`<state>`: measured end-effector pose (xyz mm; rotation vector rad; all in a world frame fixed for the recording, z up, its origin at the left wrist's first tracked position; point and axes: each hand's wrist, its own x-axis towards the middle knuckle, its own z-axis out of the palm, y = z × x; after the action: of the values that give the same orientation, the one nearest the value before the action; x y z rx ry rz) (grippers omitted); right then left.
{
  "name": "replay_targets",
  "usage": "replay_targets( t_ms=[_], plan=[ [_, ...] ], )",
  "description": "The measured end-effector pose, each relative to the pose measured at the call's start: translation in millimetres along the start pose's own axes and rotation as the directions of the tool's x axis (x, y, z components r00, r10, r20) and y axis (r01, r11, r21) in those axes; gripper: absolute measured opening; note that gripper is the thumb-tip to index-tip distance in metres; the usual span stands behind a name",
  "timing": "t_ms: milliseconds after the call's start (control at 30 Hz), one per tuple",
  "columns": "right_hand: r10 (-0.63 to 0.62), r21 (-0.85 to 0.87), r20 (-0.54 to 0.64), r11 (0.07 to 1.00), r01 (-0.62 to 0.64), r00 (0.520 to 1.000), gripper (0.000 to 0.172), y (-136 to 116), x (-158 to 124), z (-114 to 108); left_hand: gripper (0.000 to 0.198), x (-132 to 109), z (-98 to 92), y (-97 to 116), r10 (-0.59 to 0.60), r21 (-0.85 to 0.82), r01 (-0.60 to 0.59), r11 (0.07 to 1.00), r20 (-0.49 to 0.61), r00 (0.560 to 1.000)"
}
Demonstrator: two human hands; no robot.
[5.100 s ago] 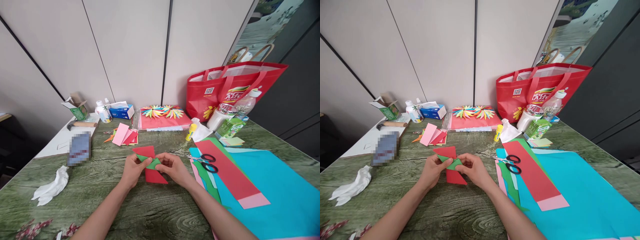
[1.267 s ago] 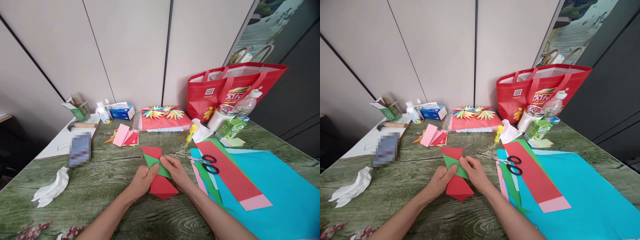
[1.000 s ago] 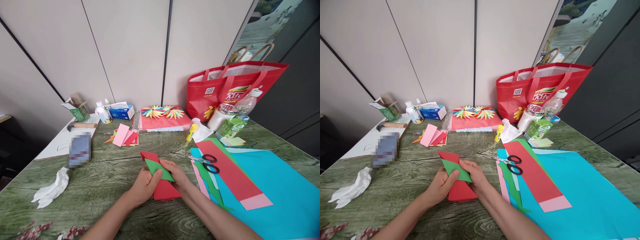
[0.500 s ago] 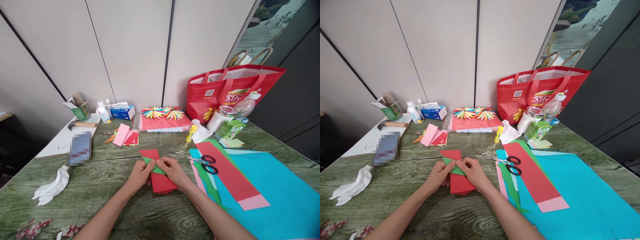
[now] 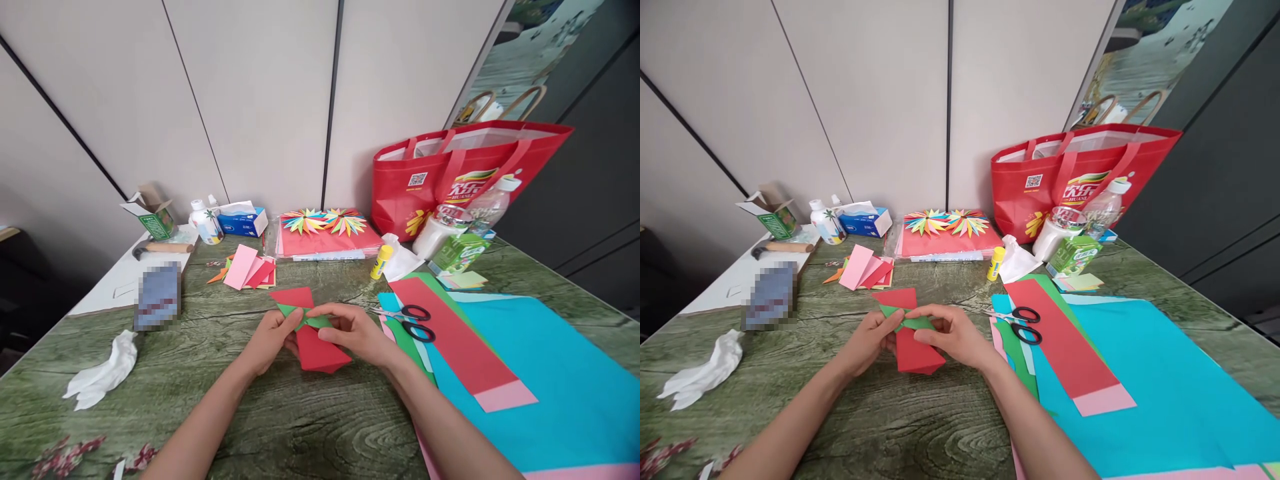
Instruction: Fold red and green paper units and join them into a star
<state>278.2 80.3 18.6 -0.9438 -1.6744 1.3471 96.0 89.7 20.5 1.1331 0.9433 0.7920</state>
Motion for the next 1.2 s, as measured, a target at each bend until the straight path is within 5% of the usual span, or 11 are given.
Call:
replay_targets(
  t_ms=[333, 533, 700, 1033, 1200],
  plan=[
    [0.016, 0.064, 0.024, 0.998, -0.017, 1.0, 0.029, 3.8, 1.1, 2.9, 0.038, 0.0, -5.6, -1.0, -0.154, -0.162, 0.164, 0.973, 0.074, 0.985],
    [-0.154, -0.19, -0.151, 0.974, 0.124, 0.976, 0.03, 4.7, 1.2, 8.6, 0.037, 1.4, -2.5, -1.3, -0.127, -0.163, 0.13, 0.978, 0.025, 0.992],
    [-0.216, -0.2, -0.213, 0.964, 0.174, 0.953, 0.033, 4.9, 1.4, 10.0, 0.038, -0.2, -0.7, 2.1, -0.112, -0.142, 0.112, 0.983, 0.005, 0.994],
    [-0.099, -0.026, -0.086, 0.995, 0.097, 0.991, 0.019, -2.1, 2.3, 3.8, 0.033, 1.9, -4.1, -6.3, -0.18, -0.216, 0.199, 0.956, 0.103, 0.978],
    [-0.068, 0.068, -0.02, 0.995, 0.069, 0.997, 0.011, -0.4, 2.5, 2.7, 0.03, 2.8, -4.2, -7.0, -0.224, -0.251, 0.23, 0.94, 0.052, 0.973]
  ],
)
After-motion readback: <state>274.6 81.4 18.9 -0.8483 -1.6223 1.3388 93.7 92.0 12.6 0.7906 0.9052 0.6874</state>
